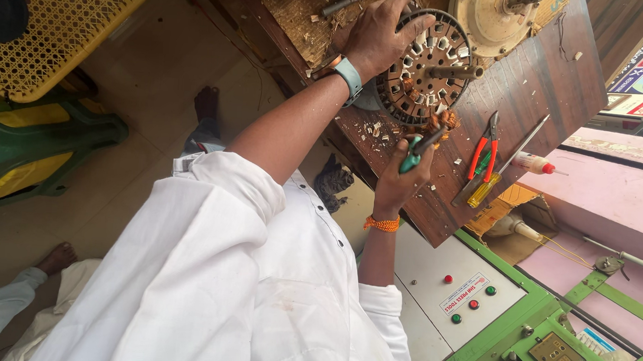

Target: The person uses pliers to remove copper windings from the slots of a motor stator core on a workbench. They repeatedly pull out coils and trim them, leaving the stator progressively stripped of windings.

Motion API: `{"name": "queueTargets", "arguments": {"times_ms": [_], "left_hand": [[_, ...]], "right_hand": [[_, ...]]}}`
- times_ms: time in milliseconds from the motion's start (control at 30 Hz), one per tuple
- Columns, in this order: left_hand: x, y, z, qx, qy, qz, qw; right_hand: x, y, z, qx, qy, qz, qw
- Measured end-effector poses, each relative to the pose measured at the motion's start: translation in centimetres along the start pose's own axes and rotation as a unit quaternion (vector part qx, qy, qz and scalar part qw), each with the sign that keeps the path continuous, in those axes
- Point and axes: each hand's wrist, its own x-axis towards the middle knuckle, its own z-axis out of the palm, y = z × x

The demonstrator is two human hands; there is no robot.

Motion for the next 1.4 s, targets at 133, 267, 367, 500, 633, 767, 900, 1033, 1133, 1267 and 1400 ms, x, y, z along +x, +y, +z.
{"name": "queueTargets", "arguments": {"times_ms": [133, 267, 367, 500, 633, 767, 900, 1033, 1133, 1267, 1400], "left_hand": [[-0.4, -0.2, 0.2, 0.015, -0.045, -0.098, 0.994], [-1.1, 0.1, 0.2, 0.069, 0.005, -0.092, 0.993], [-2.6, 1.3, 0.4, 0.030, 0.034, -0.153, 0.987], [-4.8, 2.1, 0.1, -0.032, 0.095, -0.110, 0.989], [-3.3, 0.3, -1.1, -0.112, -0.013, -0.167, 0.979], [-0.1, -0.6, -1.4, -0.089, -0.123, -0.203, 0.967], [1.1, 0.2, -0.4, -0.095, -0.144, -0.150, 0.974], [0.6, 0.7, -0.1, -0.150, -0.153, -0.132, 0.968], [0.4, 0.6, -0.2, -0.202, -0.130, -0.078, 0.967], [0.7, 0.6, -0.2, -0.182, -0.167, -0.139, 0.959], [1.1, 1.1, -0.5, -0.146, -0.138, -0.139, 0.970]], "right_hand": [[-2.6, 3.7, -2.1, 0.056, 0.016, 0.072, 0.996], [-2.2, 8.7, -3.6, -0.194, -0.047, 0.173, 0.964], [0.2, 10.0, -5.4, -0.198, -0.111, 0.224, 0.948], [3.1, 6.4, -8.3, -0.065, -0.085, 0.184, 0.977], [1.5, -0.6, -9.9, 0.108, -0.020, 0.262, 0.959], [-0.4, -5.7, -9.0, 0.062, -0.062, 0.222, 0.971], [-0.4, -8.4, -6.2, -0.041, -0.097, 0.169, 0.980], [0.6, -10.4, -5.2, -0.171, -0.085, 0.109, 0.976], [1.6, -11.1, -5.5, -0.199, -0.114, 0.140, 0.963], [1.5, -10.0, -3.2, -0.176, -0.062, 0.110, 0.976], [-0.1, -7.4, 0.1, -0.114, 0.021, 0.016, 0.993]]}}
